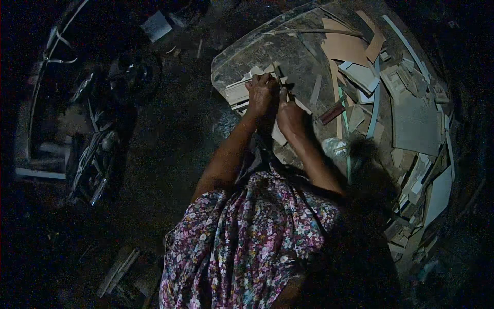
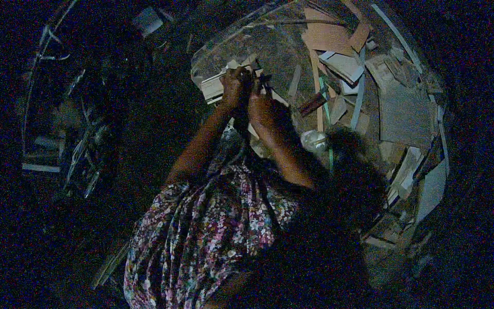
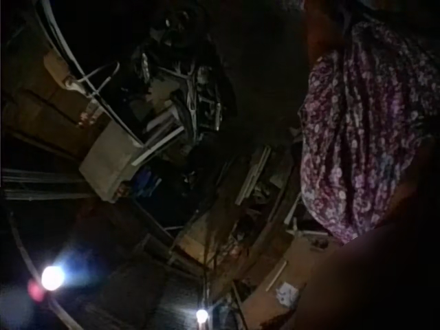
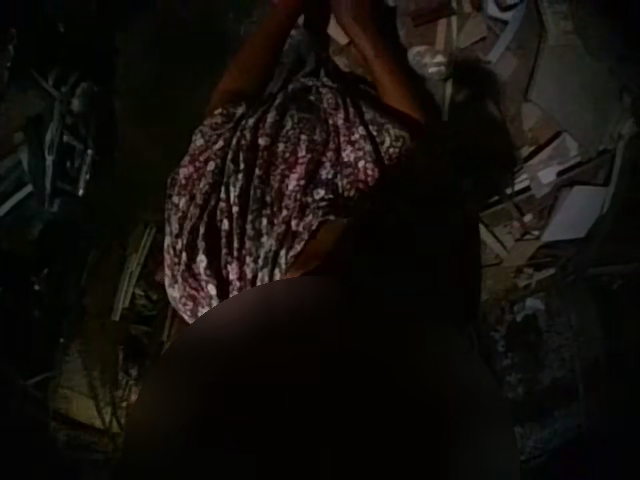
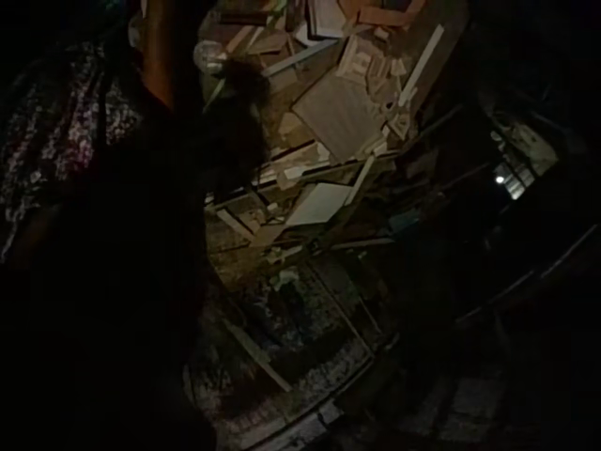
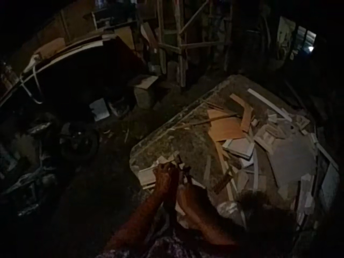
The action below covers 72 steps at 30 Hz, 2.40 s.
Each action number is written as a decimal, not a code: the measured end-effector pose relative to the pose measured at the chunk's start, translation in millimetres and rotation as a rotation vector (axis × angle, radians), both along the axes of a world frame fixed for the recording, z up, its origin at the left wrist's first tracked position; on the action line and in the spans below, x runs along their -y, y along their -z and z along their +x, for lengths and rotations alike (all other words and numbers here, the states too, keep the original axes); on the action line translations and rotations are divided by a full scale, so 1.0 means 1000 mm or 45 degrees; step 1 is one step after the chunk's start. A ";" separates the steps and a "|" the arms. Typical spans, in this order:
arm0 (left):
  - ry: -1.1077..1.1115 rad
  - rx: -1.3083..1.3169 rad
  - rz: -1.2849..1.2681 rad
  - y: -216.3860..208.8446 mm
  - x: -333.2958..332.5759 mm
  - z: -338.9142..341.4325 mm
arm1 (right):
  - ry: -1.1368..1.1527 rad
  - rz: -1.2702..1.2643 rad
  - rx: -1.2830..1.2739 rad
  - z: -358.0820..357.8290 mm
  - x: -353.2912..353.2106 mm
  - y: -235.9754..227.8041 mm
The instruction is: Assembling and aligning small wooden slats to create a structured panel or box on a workbench.
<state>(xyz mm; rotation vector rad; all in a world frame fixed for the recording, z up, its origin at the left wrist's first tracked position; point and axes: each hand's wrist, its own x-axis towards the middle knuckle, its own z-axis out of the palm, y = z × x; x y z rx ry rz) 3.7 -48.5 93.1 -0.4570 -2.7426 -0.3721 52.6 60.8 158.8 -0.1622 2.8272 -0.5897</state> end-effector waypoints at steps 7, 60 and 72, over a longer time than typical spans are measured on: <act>0.082 0.149 0.064 -0.016 -0.021 -0.007 | 0.099 -0.002 -0.460 -0.020 -0.012 0.049; 0.119 -0.051 0.040 -0.010 -0.017 -0.003 | 0.098 -0.043 -0.459 -0.010 -0.012 0.057; 0.030 0.125 0.190 -0.033 -0.017 0.010 | 0.095 0.029 -0.234 -0.015 -0.002 0.052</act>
